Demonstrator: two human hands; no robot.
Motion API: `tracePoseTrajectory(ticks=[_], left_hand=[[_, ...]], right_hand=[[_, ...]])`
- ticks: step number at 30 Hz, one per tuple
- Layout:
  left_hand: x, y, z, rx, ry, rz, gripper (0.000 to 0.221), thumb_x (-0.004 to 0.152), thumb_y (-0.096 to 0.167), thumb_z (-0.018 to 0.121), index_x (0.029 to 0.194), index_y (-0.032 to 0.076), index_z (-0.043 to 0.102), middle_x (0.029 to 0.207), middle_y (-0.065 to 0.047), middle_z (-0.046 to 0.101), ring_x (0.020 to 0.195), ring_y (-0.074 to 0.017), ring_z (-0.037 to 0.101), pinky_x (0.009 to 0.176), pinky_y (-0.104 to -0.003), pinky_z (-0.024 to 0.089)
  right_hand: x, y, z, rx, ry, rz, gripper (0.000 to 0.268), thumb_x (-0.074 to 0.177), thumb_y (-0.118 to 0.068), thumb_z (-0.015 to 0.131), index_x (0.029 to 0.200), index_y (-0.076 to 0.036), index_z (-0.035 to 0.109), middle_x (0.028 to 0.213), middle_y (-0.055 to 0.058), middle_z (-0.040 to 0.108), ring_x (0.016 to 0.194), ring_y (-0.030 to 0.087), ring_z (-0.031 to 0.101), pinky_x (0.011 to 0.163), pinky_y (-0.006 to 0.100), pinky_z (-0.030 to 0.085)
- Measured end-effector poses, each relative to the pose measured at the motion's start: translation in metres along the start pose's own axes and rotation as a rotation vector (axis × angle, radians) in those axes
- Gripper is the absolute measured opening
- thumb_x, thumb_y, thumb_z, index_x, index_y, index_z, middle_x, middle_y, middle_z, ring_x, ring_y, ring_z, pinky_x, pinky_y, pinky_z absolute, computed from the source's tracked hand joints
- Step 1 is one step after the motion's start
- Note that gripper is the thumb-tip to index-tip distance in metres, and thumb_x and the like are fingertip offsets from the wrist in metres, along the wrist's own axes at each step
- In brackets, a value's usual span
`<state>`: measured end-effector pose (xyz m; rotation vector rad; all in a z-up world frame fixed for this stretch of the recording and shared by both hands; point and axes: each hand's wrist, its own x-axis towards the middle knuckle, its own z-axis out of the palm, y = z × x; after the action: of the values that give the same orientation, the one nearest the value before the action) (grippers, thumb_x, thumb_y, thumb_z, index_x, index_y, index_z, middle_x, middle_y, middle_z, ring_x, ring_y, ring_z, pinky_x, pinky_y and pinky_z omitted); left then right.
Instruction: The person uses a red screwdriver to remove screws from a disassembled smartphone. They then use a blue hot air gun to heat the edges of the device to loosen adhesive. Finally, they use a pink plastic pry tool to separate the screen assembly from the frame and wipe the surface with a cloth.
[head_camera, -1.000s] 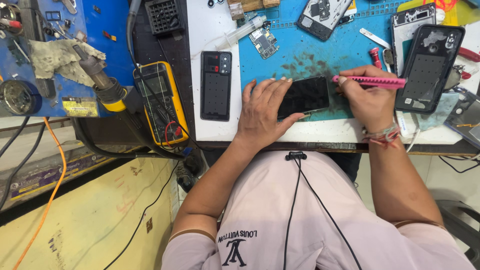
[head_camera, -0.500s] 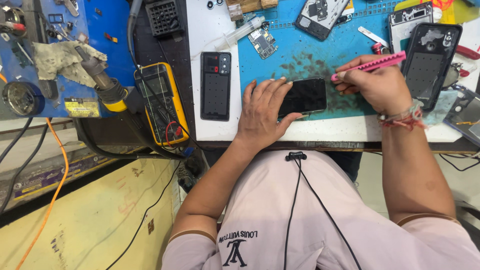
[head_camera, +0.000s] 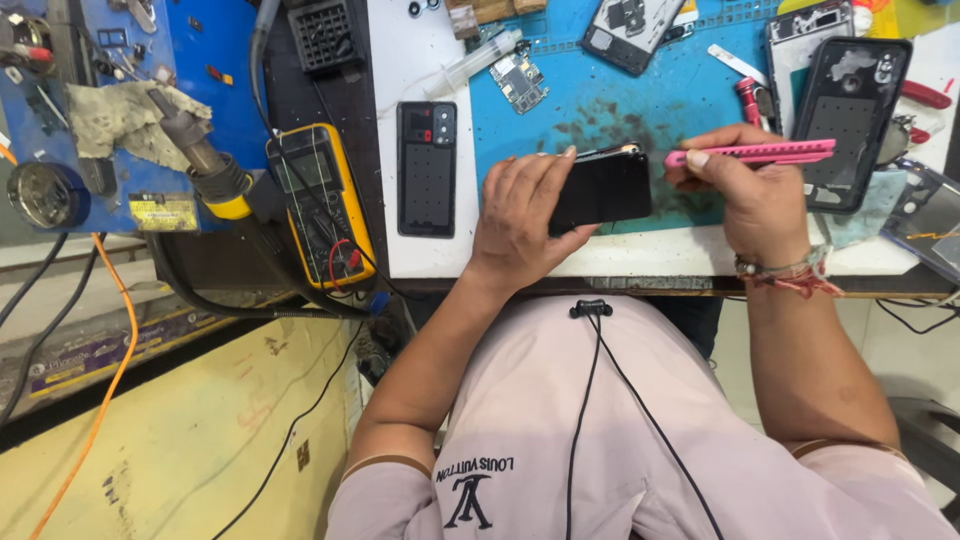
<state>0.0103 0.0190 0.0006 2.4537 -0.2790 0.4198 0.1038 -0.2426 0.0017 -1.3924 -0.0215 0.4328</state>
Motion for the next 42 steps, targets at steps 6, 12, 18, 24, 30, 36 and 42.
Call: tracePoseTrajectory(ticks=[6, 12, 18, 24, 30, 36, 42], left_hand=[[0.010, -0.004, -0.013, -0.200, 0.012, -0.099, 0.080, 0.078, 0.040, 0.090, 0.139, 0.001, 0.058, 0.129, -0.018, 0.066, 0.121, -0.0340, 0.063, 0.112, -0.048, 0.044], [0.022, -0.009, -0.026, -0.419, -0.028, -0.277, 0.065, 0.091, 0.044, 0.082, 0.135, 0.000, 0.065, 0.125, -0.018, 0.073, 0.114, -0.0265, 0.072, 0.101, -0.038, 0.056], [0.043, -0.035, -0.028, -0.831, -0.167, -0.566, 0.061, 0.101, 0.054, 0.058, 0.129, 0.001, 0.071, 0.108, -0.013, 0.076, 0.091, -0.0154, 0.071, 0.080, -0.029, 0.059], [0.046, -0.047, -0.042, -1.281, -0.040, -0.586, 0.067, 0.101, 0.062, 0.050, 0.130, 0.003, 0.065, 0.117, -0.014, 0.074, 0.096, -0.0170, 0.075, 0.078, -0.033, 0.064], [0.045, -0.046, -0.071, -0.299, -0.011, -0.556, 0.059, 0.098, 0.051, 0.068, 0.133, 0.004, 0.065, 0.117, -0.016, 0.072, 0.094, -0.0242, 0.072, 0.081, -0.038, 0.058], [0.036, -0.063, -0.086, 0.397, 0.016, -0.374, 0.069, 0.081, 0.039, 0.087, 0.131, -0.002, 0.062, 0.122, -0.020, 0.067, 0.112, -0.0378, 0.062, 0.097, -0.051, 0.046], [0.025, -0.075, -0.080, 0.348, 0.023, -0.434, 0.071, 0.081, 0.037, 0.088, 0.134, -0.001, 0.061, 0.127, -0.019, 0.066, 0.117, -0.0370, 0.062, 0.102, -0.048, 0.047]], right_hand=[[-0.010, 0.008, 0.010, 0.223, 0.147, -0.034, 0.019, 0.109, -0.018, 0.057, 0.108, -0.001, 0.065, 0.100, 0.014, 0.074, 0.086, 0.020, 0.071, 0.082, 0.032, 0.058], [-0.018, 0.025, 0.012, 0.011, 0.160, -0.094, 0.030, 0.115, -0.026, 0.051, 0.110, 0.000, 0.063, 0.098, 0.013, 0.075, 0.086, 0.015, 0.067, 0.082, 0.026, 0.050], [-0.030, 0.029, 0.024, -0.152, 0.097, -0.146, 0.024, 0.113, -0.018, 0.052, 0.120, 0.001, 0.066, 0.085, 0.007, 0.068, 0.081, 0.010, 0.065, 0.077, 0.024, 0.047], [-0.034, 0.028, 0.028, -0.096, 0.099, -0.137, 0.022, 0.109, -0.010, 0.052, 0.124, 0.000, 0.064, 0.090, 0.003, 0.068, 0.077, 0.005, 0.060, 0.071, 0.023, 0.049], [-0.030, 0.032, 0.024, -0.091, 0.106, -0.086, 0.019, 0.110, -0.010, 0.053, 0.121, 0.000, 0.065, 0.082, 0.003, 0.065, 0.062, 0.004, 0.048, 0.057, 0.023, 0.042], [-0.023, 0.032, 0.024, -0.052, 0.123, -0.077, 0.020, 0.111, -0.015, 0.054, 0.116, 0.000, 0.067, 0.076, 0.003, 0.062, 0.058, 0.004, 0.046, 0.054, 0.024, 0.040], [-0.026, 0.035, 0.023, -0.055, 0.124, -0.089, 0.019, 0.111, -0.015, 0.056, 0.115, 0.000, 0.066, 0.077, 0.003, 0.062, 0.058, 0.005, 0.045, 0.054, 0.024, 0.040]])
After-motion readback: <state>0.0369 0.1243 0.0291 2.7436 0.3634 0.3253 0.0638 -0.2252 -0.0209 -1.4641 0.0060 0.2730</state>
